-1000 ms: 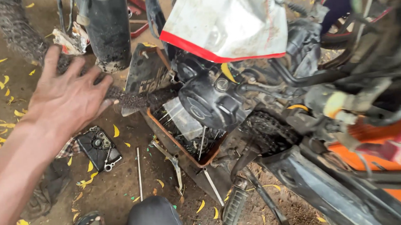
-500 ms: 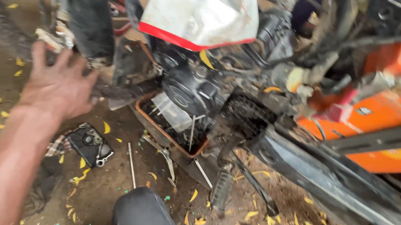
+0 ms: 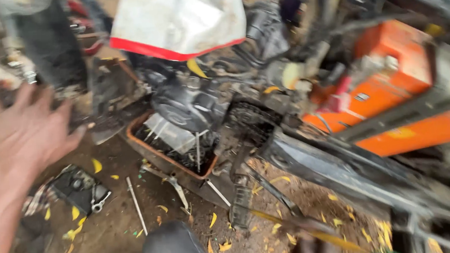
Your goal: Repairing and maintaining motorcycle engine components and chain.
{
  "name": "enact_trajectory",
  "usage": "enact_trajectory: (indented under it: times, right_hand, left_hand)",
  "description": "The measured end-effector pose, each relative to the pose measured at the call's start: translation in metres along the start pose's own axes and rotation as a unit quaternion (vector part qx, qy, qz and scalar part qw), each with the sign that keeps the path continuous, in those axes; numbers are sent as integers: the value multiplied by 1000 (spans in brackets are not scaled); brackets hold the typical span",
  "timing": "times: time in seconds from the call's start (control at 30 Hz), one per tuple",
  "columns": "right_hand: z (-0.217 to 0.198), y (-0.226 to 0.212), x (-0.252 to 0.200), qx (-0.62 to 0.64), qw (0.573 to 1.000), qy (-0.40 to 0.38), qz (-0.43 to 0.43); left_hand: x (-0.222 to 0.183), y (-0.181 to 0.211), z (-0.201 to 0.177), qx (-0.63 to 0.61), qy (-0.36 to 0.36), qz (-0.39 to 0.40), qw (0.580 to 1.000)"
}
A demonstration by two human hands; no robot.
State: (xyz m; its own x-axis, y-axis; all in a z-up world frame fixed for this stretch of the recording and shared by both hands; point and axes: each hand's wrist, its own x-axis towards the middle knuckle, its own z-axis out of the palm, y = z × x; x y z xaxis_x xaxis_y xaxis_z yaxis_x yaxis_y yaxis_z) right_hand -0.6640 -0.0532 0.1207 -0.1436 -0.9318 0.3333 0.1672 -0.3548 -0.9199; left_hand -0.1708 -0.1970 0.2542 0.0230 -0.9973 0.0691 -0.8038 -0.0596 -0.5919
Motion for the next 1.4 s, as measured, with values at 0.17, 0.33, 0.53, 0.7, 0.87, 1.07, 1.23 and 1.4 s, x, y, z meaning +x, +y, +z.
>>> enact_trajectory:
  times: [0.17,0.33,0.53,0.7,0.87,1.07,1.23,1.4]
  right_hand:
    - [19,14,34,9,996,35,-77]
    - [65,-5,42,-13,996,38,-83]
    - [98,-19,41,-73,992,-53,-93]
    - [81,72,-24,-269,948,-169,11]
    - [-15,272,-125,63,952,-58,293]
    - [136,-31,42,-391,880,-270,4]
    - [104,-73,68,-312,920,-183,-151]
    - [104,-63,50,-278,950,-80,-116]
  left_hand:
    - [10,-1,9,-58,59,-34,996]
    - [23,7,66,-136,206,-20,969]
    - [-2,9,-33,-241,255,34,936]
    - [-88,126,-134,-661,332,147,657]
    - [-123,189,-110,-780,327,80,528]
    - [-35,22,-106,-584,313,415,624]
    - [13,-27,-88,-230,345,34,909]
    - [53,-38,0,-148,207,39,966]
